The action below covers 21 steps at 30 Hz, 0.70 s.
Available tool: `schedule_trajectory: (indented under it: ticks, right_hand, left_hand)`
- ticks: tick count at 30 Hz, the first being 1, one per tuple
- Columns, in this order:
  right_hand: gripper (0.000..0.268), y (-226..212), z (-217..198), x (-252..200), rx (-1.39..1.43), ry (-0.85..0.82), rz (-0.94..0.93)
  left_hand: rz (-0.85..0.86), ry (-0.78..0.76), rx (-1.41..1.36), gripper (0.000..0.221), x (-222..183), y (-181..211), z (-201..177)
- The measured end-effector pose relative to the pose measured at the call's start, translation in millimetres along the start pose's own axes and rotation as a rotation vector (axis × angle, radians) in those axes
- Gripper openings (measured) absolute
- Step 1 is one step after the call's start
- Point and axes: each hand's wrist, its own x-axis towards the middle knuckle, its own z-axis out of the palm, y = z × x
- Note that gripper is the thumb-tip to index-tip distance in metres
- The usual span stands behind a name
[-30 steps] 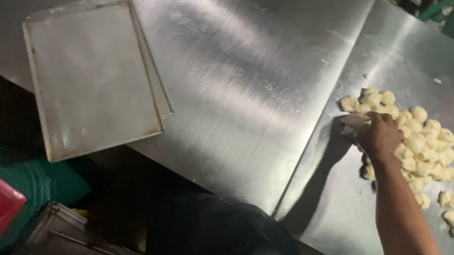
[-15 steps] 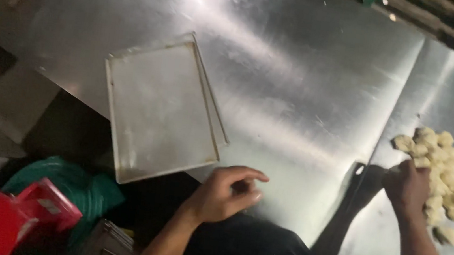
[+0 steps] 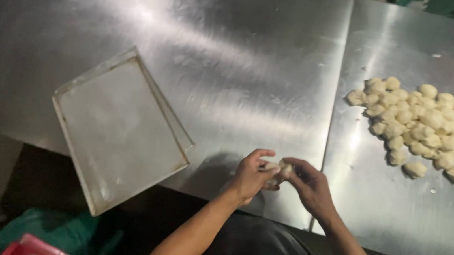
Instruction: Placing pre-cut dough balls onto metal baking trays and flattening them by hand.
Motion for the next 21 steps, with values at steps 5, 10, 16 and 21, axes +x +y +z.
schedule_trajectory:
  ticks: [5, 10, 16, 21]
  right_hand:
    - [0.033, 36, -28, -27, 0.276, 0.206, 0.079]
    - [0.023, 79, -94, -88, -0.398, 0.517, -0.001]
    - [0.022, 137, -139, -141, -1.174, 0.306, -0.143]
    - [0.02, 137, -148, -48, -1.2, 0.439, -0.202]
  left_hand:
    - [0.174, 0.223, 0.014, 0.034, 0, -48, -6]
    - [0.666, 0.312, 0.764, 0.017, -32, -67, -27]
    - [0.8, -0.057, 1.619, 0.02, -51, -49, -79]
    - [0.908, 0.075, 1.655, 0.028, 27, -35, -64]
